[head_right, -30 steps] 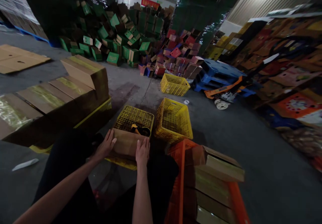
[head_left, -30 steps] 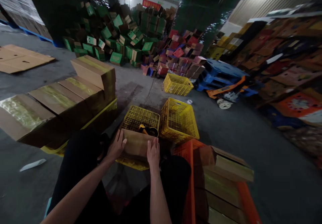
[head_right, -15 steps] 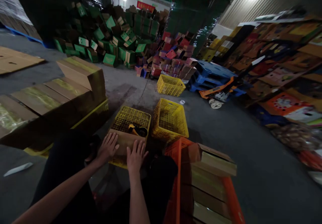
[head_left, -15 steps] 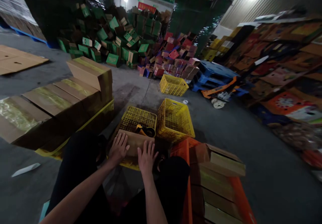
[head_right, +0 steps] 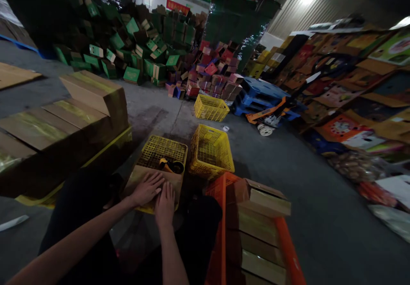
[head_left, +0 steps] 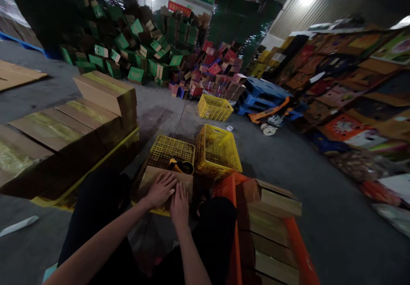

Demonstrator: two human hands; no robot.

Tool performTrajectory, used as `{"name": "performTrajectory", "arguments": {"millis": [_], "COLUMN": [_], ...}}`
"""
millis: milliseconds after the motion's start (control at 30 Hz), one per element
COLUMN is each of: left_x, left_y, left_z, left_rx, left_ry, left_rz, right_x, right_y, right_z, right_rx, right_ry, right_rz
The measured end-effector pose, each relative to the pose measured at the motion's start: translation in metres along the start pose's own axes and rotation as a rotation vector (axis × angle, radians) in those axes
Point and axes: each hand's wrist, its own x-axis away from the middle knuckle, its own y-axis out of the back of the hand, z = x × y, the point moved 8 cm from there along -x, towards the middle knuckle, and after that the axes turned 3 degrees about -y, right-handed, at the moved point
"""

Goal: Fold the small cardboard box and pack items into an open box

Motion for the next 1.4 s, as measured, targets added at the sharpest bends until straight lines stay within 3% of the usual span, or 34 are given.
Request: {"name": "performTrajectory", "arguments": {"millis": [200, 400, 567, 700, 1033, 1400], "left_x": [0.016, 0.028, 0.046, 0.058, 0.064, 0.066], "left_y": [-0.011, -0.004, 0.003, -0.001, 0.001, 0.005], "left_z": [0.002, 0.041, 0.082, 0.099, 0.091, 0.083], "left_rx": [-0.028, 0.003, 0.086, 0.231, 0.240, 0.118], "left_ry": [-0.031, 0.100, 0.371, 0.574, 0.594, 0.590], "left_rz": [0.083, 0.160, 0.007, -0.120, -0.120, -0.124], "right_x": [-0.004, -0.029, -0.047, -0.047, -0.029, 0.004], "right_y": [0.007, 0.004, 0.001, 0.002, 0.001, 0.020], "right_z": [-0.036, -0.051, -0.059, -0.062, -0.076, -0.067], "right_rx": [-0.037, -0.101, -0.081, -0.098, -0.323, -0.261], "right_ry": [-0.147, -0.146, -0.209, -0.248, -0.340, -0.270], "right_rz": [-0.101, -0.127, -0.075, -0.082, -0.056, -0.099]}}
